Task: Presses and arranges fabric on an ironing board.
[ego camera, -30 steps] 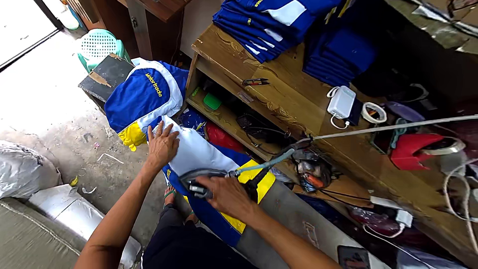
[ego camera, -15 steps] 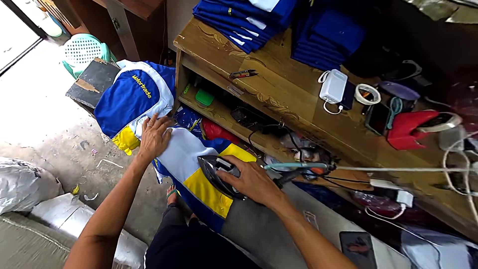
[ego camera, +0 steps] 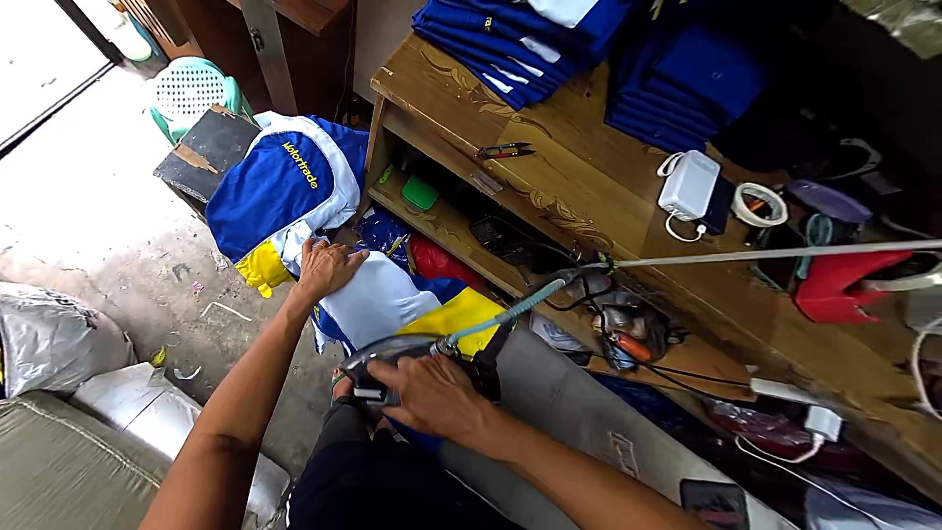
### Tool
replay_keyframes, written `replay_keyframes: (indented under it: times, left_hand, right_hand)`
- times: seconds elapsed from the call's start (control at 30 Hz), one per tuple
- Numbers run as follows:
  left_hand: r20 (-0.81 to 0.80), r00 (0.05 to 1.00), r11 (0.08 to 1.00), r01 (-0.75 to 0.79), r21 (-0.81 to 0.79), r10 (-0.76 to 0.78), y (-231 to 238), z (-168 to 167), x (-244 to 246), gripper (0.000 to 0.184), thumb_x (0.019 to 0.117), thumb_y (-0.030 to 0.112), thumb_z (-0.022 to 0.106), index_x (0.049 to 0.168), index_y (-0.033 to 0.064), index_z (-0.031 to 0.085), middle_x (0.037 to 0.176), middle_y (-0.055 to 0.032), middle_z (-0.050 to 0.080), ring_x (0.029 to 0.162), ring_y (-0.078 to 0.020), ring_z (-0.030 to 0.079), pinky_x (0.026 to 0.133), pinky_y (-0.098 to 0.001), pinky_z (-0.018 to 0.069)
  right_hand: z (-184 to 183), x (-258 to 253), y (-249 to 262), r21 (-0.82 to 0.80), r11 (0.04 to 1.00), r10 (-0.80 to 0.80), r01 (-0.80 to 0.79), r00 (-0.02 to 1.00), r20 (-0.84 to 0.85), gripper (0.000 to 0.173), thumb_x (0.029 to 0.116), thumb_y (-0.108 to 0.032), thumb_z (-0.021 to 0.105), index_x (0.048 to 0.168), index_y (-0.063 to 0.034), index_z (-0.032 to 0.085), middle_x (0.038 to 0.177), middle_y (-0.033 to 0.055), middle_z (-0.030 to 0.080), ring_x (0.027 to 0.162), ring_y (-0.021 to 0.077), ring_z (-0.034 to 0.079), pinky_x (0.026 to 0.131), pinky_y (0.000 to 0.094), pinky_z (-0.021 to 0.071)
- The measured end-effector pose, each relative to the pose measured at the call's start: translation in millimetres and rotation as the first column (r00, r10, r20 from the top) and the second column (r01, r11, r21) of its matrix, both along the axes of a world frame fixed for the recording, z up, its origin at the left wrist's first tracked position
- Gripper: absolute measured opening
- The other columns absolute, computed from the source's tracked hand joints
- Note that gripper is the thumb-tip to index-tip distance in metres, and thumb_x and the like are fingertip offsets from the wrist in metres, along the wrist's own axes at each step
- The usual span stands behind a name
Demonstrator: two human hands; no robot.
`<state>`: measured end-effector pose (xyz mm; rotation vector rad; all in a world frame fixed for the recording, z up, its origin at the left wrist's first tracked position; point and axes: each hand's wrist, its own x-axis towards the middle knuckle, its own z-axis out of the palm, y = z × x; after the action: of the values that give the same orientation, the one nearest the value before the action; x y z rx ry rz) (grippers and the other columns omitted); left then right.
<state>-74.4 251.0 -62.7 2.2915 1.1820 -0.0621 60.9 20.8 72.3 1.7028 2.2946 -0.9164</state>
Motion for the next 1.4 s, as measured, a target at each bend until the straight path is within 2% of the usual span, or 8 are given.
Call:
replay_keyframes:
  times: [0.17,0.47,0.57,0.7,0.8,0.97,1.2,1.4]
  left_hand:
    - [0.129,0.991,0.994,-0.016,-0.109,0.030,1,24,19,0.035,0.1010,0.041,0.062,0.101,0.0077,0.073,0.107,-0.0190,0.071,0.109,-0.0413,0.065,0.100,-0.0722,0.0394]
    - [0.248,0.932,0.965,-0.257,-0.060,0.264,9,20,-9,0.031,0.1029,0.032,0.061,0.102,0.0011,0.068,0.095,-0.0218,0.070,0.095,-0.0411,0.067,0.094,-0.0671,0.0452]
    - [0.237,0.934,0.964,-0.259,-0.060,0.266,2,21,-13,0.032,0.1041,0.035,0.059,0.102,0.0039,0.066,0.091,-0.0203,0.069,0.091,-0.0407,0.067,0.093,-0.0685,0.0443]
    - [0.163,0.947,0.961,-0.268,-0.072,0.277,2,26,-6,0.034,0.1046,0.036,0.057,0.104,0.0032,0.067,0.096,-0.0203,0.070,0.099,-0.0410,0.067,0.100,-0.0700,0.0384]
    - [0.170,0.944,0.959,-0.273,-0.068,0.281,-3,27,-7,0.035,0.1049,0.037,0.057,0.105,0.0034,0.067,0.097,-0.0214,0.070,0.100,-0.0418,0.066,0.101,-0.0697,0.0374]
    - [0.160,0.943,0.955,-0.295,-0.013,0.293,-7,22,-2,0.036,0.1042,0.037,0.058,0.107,0.0036,0.069,0.101,-0.0213,0.072,0.104,-0.0420,0.066,0.104,-0.0695,0.0360]
    - [0.387,0.881,0.888,-0.385,0.253,0.272,-54,14,-12,0.047,0.1029,0.040,0.056,0.135,0.0056,0.061,0.150,-0.0205,0.051,0.142,-0.0411,0.044,0.115,-0.0645,0.0329]
    - [0.302,0.953,0.982,-0.093,0.164,0.040,-192,25,3,0.042,0.0992,0.036,0.062,0.118,-0.0010,0.069,0.111,-0.0209,0.070,0.105,-0.0372,0.068,0.091,-0.0535,0.0556]
  right_hand:
    - [6,31,-25,-0.108,0.963,-0.256,0.248,0.964,-0.065,0.050,0.0943,-0.051,0.065,0.137,-0.0261,0.060,0.087,0.0134,0.072,0.080,0.0356,0.072,0.068,0.0578,0.0552]
    - [3,49,38,-0.034,0.814,-0.580,0.580,0.815,0.009,0.049,0.0968,-0.041,0.063,0.143,-0.0247,0.059,0.105,0.0158,0.074,0.097,0.0366,0.071,0.082,0.0586,0.0538]
    - [-4,54,75,0.033,0.806,-0.591,0.591,0.807,-0.011,0.045,0.0952,-0.035,0.067,0.137,-0.0210,0.064,0.100,0.0157,0.073,0.093,0.0367,0.071,0.078,0.0599,0.0542]
    - [-2,42,81,0.077,0.928,-0.367,0.365,0.930,0.016,0.036,0.0901,-0.029,0.070,0.126,-0.0234,0.066,0.088,0.0121,0.072,0.082,0.0346,0.070,0.067,0.0577,0.0534]
    - [3,15,45,-0.017,0.986,-0.166,0.167,0.984,0.059,0.039,0.0922,-0.020,0.065,0.131,-0.0208,0.062,0.091,0.0191,0.071,0.084,0.0429,0.070,0.068,0.0619,0.0518]
    - [2,18,-30,-0.029,0.999,-0.042,0.043,0.999,0.024,0.034,0.0911,-0.016,0.066,0.125,-0.0197,0.063,0.081,0.0155,0.068,0.073,0.0385,0.069,0.060,0.0564,0.0516]
    - [-12,114,-147,-0.057,0.815,-0.571,0.576,0.816,0.089,0.048,0.0902,-0.032,0.071,0.137,-0.0254,0.064,0.096,0.0181,0.075,0.087,0.0420,0.072,0.074,0.0643,0.0543]
    - [-38,184,-256,0.146,0.535,-0.845,0.832,0.527,0.094,0.045,0.0880,-0.032,0.072,0.130,-0.0163,0.069,0.097,0.0243,0.074,0.088,0.0480,0.071,0.074,0.0704,0.0521]
